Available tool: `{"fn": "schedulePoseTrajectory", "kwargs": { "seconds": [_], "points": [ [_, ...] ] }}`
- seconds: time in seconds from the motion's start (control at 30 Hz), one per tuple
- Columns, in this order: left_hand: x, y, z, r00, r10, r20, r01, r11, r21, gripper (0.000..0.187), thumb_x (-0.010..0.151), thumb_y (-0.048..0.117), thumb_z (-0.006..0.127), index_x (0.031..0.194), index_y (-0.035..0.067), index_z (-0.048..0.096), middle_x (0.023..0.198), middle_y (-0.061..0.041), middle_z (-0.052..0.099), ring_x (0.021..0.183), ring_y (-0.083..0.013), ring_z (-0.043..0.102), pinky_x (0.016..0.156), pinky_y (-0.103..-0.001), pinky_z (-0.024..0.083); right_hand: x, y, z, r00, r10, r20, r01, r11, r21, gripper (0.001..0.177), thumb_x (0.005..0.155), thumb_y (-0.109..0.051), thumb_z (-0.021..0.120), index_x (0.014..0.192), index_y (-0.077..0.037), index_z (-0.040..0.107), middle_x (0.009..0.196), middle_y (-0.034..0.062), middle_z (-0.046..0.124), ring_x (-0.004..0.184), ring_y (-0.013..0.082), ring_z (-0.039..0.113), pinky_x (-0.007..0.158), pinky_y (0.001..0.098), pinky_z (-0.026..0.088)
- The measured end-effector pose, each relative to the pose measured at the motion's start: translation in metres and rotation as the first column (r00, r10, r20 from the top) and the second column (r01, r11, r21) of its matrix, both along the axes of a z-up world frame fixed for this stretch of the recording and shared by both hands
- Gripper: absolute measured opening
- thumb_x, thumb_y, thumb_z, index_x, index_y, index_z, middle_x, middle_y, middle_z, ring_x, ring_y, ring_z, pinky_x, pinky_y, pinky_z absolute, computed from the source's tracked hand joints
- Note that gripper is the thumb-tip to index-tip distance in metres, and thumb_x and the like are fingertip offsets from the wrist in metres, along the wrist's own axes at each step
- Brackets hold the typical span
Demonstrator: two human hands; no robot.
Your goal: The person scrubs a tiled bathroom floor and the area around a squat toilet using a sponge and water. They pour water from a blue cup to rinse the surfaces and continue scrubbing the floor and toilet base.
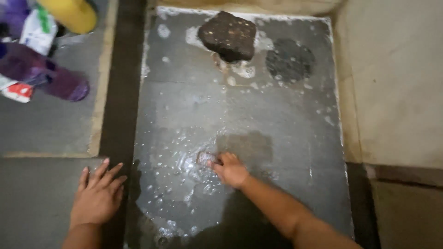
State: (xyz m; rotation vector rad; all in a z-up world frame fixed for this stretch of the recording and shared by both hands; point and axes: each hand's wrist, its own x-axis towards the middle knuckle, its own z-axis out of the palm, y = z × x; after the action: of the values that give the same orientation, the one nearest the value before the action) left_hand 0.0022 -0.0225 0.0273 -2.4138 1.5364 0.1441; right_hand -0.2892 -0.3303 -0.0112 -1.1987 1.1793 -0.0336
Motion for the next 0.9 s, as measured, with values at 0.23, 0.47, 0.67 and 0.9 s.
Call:
{"fn": "schedulePoseTrajectory", "kwargs": {
  "seconds": [0.23,0.47,0.67,0.9],
  "points": [
    [-0.002,-0.013,0.024,0.991,0.047,-0.121,-0.022,0.979,0.201,0.045,0.093,0.036,0.05,0.137,0.037,0.057,0.165,0.014,0.033,0.163,-0.0177,0.013,0.134,-0.058,0.007,-0.099,-0.22,-0.148,0.791,-0.433,-0.433,-0.45,0.067,-0.89,0.026,0.087,-0.038,0.059,0.099,-0.027,0.079,0.067,0.0112,0.064,0.059,0.0378,0.06,0.052,0.0506,0.043],
    [0.003,-0.005,0.011,0.994,-0.001,-0.113,0.008,0.998,0.06,0.04,0.089,0.03,0.055,0.127,0.032,0.066,0.16,0.012,0.042,0.16,-0.0176,0.02,0.132,-0.058,0.012,0.058,-0.123,-0.051,0.786,-0.563,-0.255,0.287,0.698,-0.656,0.044,0.098,-0.045,0.06,0.087,-0.003,0.065,0.083,0.0167,0.07,0.072,0.0344,0.065,0.06,0.0524,0.048],
    [0.002,-0.008,0.016,0.991,0.017,-0.136,0.0,0.992,0.124,0.04,0.088,0.022,0.058,0.126,0.032,0.066,0.159,0.011,0.042,0.16,-0.0177,0.019,0.131,-0.057,0.012,0.102,-0.021,-0.055,0.709,0.62,-0.337,-0.519,0.135,-0.844,0.036,0.098,-0.038,0.065,0.131,-0.023,0.067,0.112,0.0164,0.062,0.098,0.0366,0.057,0.081,0.0475,0.049],
    [0.006,-0.002,0.006,0.988,-0.051,-0.142,0.048,0.998,-0.026,0.037,0.085,0.023,0.061,0.121,0.027,0.072,0.155,0.009,0.049,0.157,-0.0211,0.026,0.128,-0.059,0.016,0.034,-0.226,-0.116,0.798,-0.408,-0.444,-0.273,0.411,-0.87,0.021,0.101,-0.031,0.058,0.111,-0.019,0.072,0.101,0.018,0.058,0.091,0.0417,0.056,0.078,0.0538,0.041]
  ]
}}
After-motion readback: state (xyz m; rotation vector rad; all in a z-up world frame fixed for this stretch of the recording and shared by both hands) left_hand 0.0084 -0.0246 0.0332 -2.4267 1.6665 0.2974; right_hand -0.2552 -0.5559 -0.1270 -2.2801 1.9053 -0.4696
